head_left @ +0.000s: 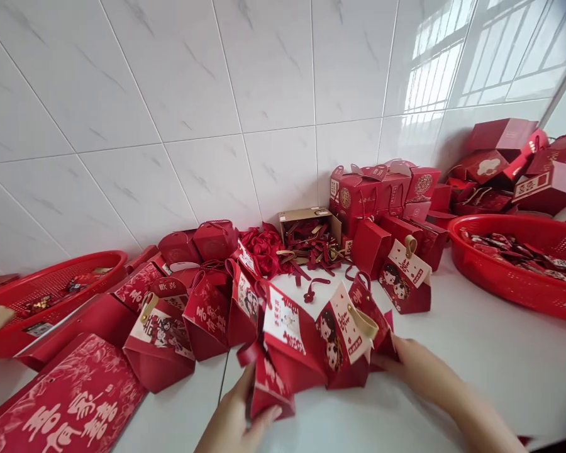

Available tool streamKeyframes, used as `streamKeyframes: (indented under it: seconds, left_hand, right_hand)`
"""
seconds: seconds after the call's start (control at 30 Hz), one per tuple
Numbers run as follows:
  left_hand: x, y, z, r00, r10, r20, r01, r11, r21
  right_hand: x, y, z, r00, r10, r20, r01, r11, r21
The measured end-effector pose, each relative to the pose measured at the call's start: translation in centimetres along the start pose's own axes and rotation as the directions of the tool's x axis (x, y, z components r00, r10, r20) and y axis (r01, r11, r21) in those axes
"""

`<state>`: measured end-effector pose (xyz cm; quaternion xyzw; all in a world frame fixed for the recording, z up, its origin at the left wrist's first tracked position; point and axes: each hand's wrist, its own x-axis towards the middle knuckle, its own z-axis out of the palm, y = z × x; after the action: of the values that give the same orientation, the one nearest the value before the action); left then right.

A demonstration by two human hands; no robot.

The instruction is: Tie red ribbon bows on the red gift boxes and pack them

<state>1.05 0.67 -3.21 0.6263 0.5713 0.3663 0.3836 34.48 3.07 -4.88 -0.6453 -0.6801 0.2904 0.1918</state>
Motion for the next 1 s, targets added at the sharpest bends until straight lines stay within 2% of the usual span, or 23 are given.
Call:
streamKeyframes:
  seconds: [0.13, 0.2, 0.27, 0.33, 0.4, 0.5, 0.6, 0.7, 0.73, 0.77, 0.8, 0.83, 0.87, 0.93, 1.0]
  left_hand:
    - [5.6, 1.8, 1.4, 0.988, 0.136, 0.069, -0.140, 0.989, 0.051]
    - [8.9, 2.3, 2.7, 0.975, 0.216, 0.060, -0.223, 0.961, 0.166]
    - [12.3, 2.3, 4.2, 0.973, 0.228, 0.046, -0.232, 0.953, 0.196]
    - [15.1, 1.9, 5.6, 0.974, 0.226, -0.020, -0.214, 0.946, 0.243]
    - [17.2, 1.3, 6.9, 0.970, 0.233, -0.071, -0.206, 0.940, 0.273]
    - [18.3, 0.9, 8.4, 0.958, 0.268, -0.103, -0.227, 0.925, 0.305]
    - [15.9, 1.4, 8.9, 0.944, 0.313, -0.100, -0.261, 0.900, 0.349]
    - [10.4, 2.6, 7.4, 0.920, 0.391, -0.036, -0.343, 0.845, 0.411]
    - [8.2, 3.1, 6.3, 0.894, 0.449, 0.012, -0.409, 0.802, 0.435]
    - [6.2, 3.4, 4.9, 0.825, 0.560, 0.071, -0.516, 0.696, 0.500]
    - [4.3, 3.7, 3.1, 0.762, 0.645, 0.063, -0.558, 0.604, 0.570]
    - [2.8, 3.7, 1.2, 0.713, 0.701, 0.002, -0.541, 0.549, 0.636]
    - [1.6, 3.6, -0.7, 0.655, 0.747, -0.112, -0.481, 0.527, 0.701]
    - [0.3, 2.7, -4.6, 0.550, 0.746, -0.375, -0.262, 0.580, 0.771]
    - [0.1, 1.4, -7.6, 0.495, 0.674, -0.549, -0.104, 0.673, 0.732]
  right_hand:
    - [5.2, 0.2, -3.1, 0.998, 0.003, -0.064, -0.005, 0.999, -0.037]
    - [7.8, 0.3, -3.9, 0.988, 0.063, -0.138, -0.072, 0.995, -0.063]
    - [9.6, 0.4, -3.7, 0.957, 0.155, -0.243, -0.180, 0.980, -0.084]
    - [10.4, 0.5, -2.6, 0.919, 0.235, -0.317, -0.277, 0.956, -0.095]
    - [10.1, 0.5, -1.4, 0.901, 0.278, -0.332, -0.328, 0.939, -0.105]
    - [8.5, 0.0, -0.4, 0.891, 0.313, -0.330, -0.372, 0.918, -0.136]
    - [6.5, -1.8, -0.5, 0.896, 0.317, -0.312, -0.382, 0.907, -0.175]
    - [5.4, -5.1, -1.0, 0.966, 0.151, -0.208, -0.199, 0.951, -0.237]
    - [5.3, -6.4, -1.1, 0.981, 0.074, -0.179, -0.119, 0.960, -0.253]
    - [5.5, -7.9, -0.9, 0.987, 0.004, -0.158, -0.047, 0.963, -0.265]
    - [5.7, -9.4, -0.6, 0.988, -0.056, -0.143, 0.015, 0.962, -0.272]
    - [6.1, -10.9, 0.0, 0.986, -0.104, -0.128, 0.066, 0.959, -0.275]
    - [6.5, -12.4, 0.8, 0.984, -0.147, -0.100, 0.115, 0.954, -0.276]
    - [7.3, -15.3, 3.0, 0.975, -0.222, -0.023, 0.207, 0.940, -0.272]
    - [8.1, -18.0, 5.7, 0.962, -0.268, 0.047, 0.271, 0.928, -0.256]
